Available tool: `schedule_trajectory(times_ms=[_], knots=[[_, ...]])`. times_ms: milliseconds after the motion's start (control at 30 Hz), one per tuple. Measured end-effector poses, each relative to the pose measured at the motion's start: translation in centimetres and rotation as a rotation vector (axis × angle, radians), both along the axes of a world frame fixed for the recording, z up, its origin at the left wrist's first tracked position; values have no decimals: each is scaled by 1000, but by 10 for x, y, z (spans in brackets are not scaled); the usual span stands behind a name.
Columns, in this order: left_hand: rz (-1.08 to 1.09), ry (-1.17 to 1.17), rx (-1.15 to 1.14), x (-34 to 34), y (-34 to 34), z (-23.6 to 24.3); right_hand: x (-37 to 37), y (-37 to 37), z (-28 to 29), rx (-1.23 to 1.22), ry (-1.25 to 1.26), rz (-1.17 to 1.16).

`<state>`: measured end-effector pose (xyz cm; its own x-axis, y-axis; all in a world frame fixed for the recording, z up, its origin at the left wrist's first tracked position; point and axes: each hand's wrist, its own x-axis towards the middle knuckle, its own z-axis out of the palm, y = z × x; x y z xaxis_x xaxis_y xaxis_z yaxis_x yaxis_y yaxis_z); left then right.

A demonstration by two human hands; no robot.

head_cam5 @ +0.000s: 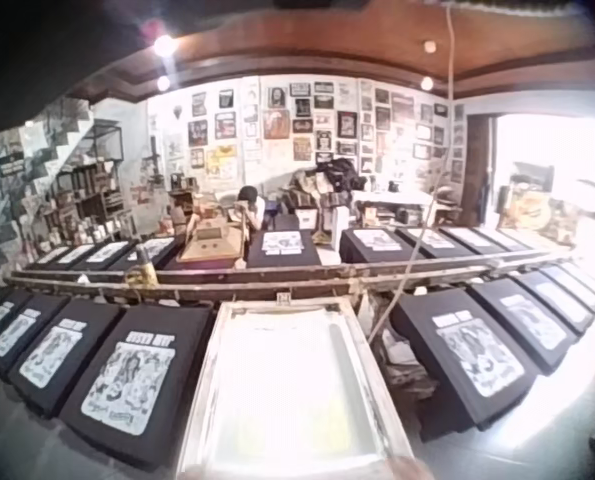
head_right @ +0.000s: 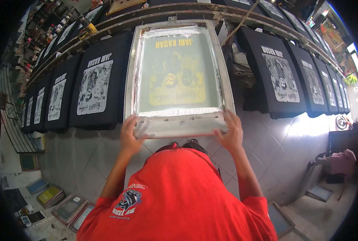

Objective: The person prepares a screen printing frame by applying tape to its edges. They then position the frame over a black t-shirt and use a squeegee to pull yellow ink across the mesh, transferring a graphic design onto the fabric. The process is repeated on multiple shirts.

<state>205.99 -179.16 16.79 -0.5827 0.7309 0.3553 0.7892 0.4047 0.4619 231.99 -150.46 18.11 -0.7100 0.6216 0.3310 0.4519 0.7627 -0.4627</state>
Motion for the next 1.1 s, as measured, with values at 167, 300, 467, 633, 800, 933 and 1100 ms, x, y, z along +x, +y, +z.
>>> schedule_trajectory(times_ms=[167, 300, 467, 633, 800, 933, 1100], knots=[[508, -794, 12, -62, -19, -51, 7, 69, -64, -624, 122, -351], [505, -816, -13, -74, -5, -62, 3, 88, -101, -641, 76, -369], [579, -776, 68, -74, -3, -44, -11, 70, -36, -521, -57, -454], [663, -691, 11, -69, -15, -43, -7, 61, -20, -504, -25, -464], [731, -696, 119, -53, -66, -31, -6, 14, -9, -470, -7, -451], [772, -701, 120, -66, -156, -22, -35, -58, 7, -548, -26, -380], [888, -587, 39, -116, -317, -51, -90, -169, -2, -603, 16, -274]])
